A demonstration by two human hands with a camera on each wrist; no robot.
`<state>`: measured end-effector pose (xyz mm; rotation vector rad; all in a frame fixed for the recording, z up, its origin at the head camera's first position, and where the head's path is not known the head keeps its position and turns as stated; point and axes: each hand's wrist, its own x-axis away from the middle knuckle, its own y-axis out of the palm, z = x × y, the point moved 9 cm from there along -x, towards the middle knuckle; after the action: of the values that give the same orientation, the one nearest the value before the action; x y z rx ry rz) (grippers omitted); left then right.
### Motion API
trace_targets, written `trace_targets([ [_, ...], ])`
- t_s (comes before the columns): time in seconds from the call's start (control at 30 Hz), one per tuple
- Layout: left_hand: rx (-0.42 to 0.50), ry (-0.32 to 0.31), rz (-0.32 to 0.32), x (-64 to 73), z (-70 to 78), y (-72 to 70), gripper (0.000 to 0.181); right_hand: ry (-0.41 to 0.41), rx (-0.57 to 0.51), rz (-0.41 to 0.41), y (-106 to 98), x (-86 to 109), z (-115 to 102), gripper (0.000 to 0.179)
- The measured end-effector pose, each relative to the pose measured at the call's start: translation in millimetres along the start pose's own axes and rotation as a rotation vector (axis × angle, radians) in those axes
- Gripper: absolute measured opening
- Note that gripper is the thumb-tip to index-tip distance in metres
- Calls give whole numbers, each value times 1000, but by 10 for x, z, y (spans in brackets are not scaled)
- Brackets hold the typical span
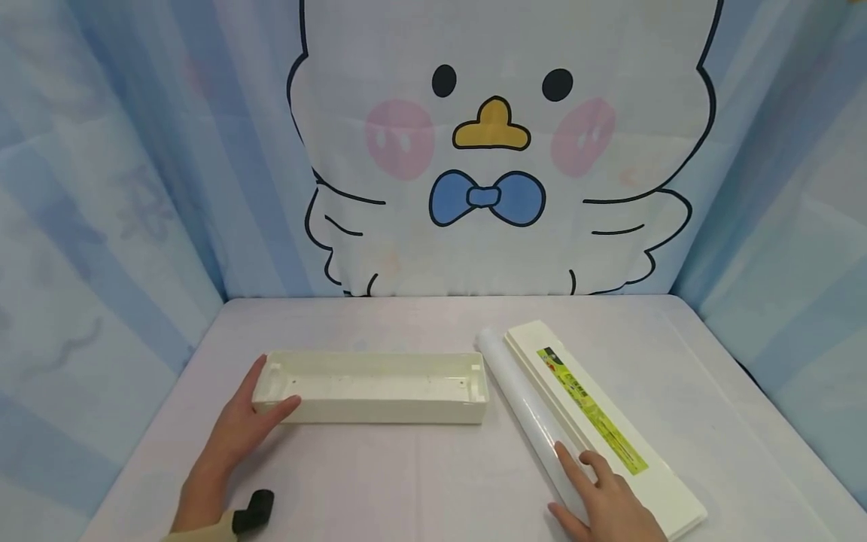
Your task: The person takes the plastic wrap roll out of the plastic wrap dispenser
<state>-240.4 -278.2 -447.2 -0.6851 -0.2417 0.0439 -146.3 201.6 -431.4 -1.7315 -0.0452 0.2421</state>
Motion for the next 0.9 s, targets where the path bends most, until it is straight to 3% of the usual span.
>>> trace_targets([
  [0.23, -31, 34, -2, 4, 15, -65, 112, 10, -12, -9, -17, 14, 9, 78],
  [0.37, -32, 96, 47, 56, 87, -192, 110, 33, -30, -16, -88, 10, 40, 79],
  [0.47, -58, 172, 157, 129, 205, -355, 103, 61, -29, -22, -179, -27, 72, 79],
  [0.6, -104, 340, 387, 301, 487, -578, 84, 140, -25, 11, -393, -107, 167, 79],
  [0.73, -127, 528, 557, 528, 789, -668, 62, 115, -30, 204, -768, -181, 246, 70],
  [0.9, -189, 694, 612, 714, 1088, -634, 55, -60, -51, 474, -1180, -239, 267, 59],
])
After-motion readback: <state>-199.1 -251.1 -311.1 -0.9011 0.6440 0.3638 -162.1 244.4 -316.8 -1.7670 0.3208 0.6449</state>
